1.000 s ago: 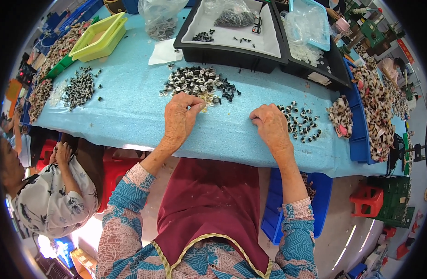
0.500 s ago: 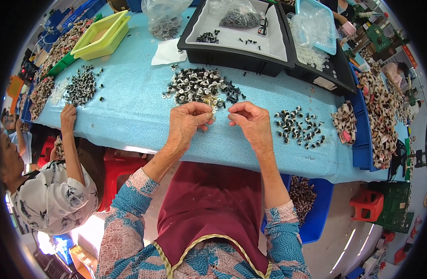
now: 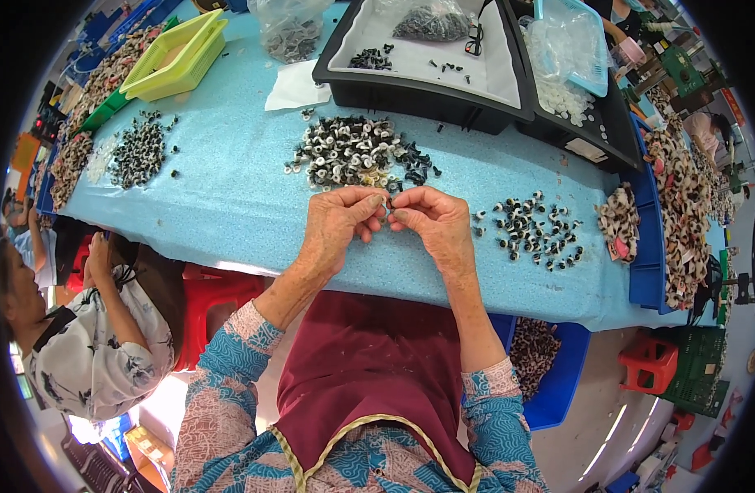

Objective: The person assembles small plastic parts and rubber components by hand, taking them from plastic bins and sorting trays.

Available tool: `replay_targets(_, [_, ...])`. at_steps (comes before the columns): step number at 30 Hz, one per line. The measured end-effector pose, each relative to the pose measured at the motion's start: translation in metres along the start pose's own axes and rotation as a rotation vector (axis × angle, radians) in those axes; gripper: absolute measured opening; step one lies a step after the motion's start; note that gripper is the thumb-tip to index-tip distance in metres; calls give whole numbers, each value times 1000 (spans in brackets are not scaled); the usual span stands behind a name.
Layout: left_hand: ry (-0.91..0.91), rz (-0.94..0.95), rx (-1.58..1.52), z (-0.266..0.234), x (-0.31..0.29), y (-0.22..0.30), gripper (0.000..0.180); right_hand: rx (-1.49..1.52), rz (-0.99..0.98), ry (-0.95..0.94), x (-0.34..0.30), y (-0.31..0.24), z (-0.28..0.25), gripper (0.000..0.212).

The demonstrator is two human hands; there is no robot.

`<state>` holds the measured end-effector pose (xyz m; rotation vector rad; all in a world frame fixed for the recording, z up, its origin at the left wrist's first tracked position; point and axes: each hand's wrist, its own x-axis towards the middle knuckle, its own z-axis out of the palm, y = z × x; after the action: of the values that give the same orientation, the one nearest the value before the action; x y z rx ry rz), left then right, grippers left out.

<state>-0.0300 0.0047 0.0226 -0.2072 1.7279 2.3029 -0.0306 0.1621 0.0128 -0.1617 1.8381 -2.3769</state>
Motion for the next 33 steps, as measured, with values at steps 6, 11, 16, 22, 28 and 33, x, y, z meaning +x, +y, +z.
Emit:
replay_targets(6, [5,41,32,1,1,-3,12,-22,19,-11,2,-2,-1,9])
replay_targets(11, [22,36,67,3,3,-3,13,-76,14,-30,3,-1,-2,9])
replay_targets(16, [72,53,97,7,-1,7,15,-256,-32,-60,-6,-12,-1,9])
replay_targets(22, [-4,63,86,3,-11,-6,3,-56,-23,-97,-9,-4,-2,10])
replay_targets(28, [-143,-54,-64,-6,-6,-2,9,-101,-4,-125,-10,-7,-2,18])
replay_targets(33, [-262,-184,-120,-11,-4,9,14,-73,-73,-146,-9,-13,1,13])
